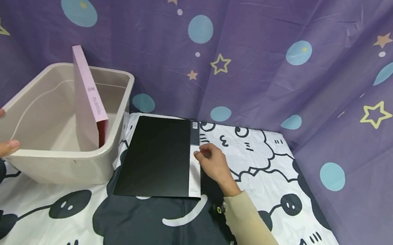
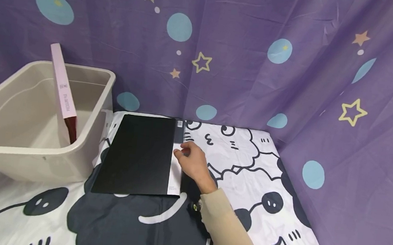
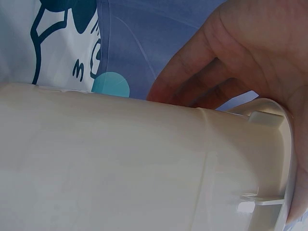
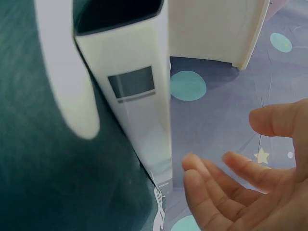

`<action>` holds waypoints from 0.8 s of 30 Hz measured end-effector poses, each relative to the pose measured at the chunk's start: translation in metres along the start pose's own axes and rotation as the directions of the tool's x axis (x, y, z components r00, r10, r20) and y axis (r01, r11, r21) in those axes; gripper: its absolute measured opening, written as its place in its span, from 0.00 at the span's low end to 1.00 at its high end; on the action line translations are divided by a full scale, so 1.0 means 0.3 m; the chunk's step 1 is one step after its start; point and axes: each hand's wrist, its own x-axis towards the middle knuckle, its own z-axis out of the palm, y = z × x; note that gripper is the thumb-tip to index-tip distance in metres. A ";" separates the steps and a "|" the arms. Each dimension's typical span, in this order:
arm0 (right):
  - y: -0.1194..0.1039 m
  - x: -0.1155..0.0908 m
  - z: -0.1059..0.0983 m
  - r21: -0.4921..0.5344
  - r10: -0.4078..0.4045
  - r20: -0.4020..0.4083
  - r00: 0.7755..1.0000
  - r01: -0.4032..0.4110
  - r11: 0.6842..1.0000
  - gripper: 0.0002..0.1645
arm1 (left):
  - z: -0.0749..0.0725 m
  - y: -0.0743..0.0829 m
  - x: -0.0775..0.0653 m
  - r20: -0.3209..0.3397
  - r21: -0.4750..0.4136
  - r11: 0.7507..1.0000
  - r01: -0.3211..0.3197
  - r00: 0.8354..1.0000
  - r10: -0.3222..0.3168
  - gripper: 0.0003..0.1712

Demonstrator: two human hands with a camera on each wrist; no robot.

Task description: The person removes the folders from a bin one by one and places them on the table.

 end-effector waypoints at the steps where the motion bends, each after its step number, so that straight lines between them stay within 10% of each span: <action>1: 0.000 0.000 0.000 0.010 -0.006 -0.008 1.000 0.006 1.000 0.19 | -0.001 0.002 0.001 -0.005 -0.001 1.000 -0.005 1.000 0.005 0.46; 24: -0.028 -0.011 -0.001 0.207 -0.106 -0.162 0.981 0.139 0.968 0.05 | -0.001 -0.009 0.006 -0.035 -0.031 0.999 -0.040 0.999 0.039 0.46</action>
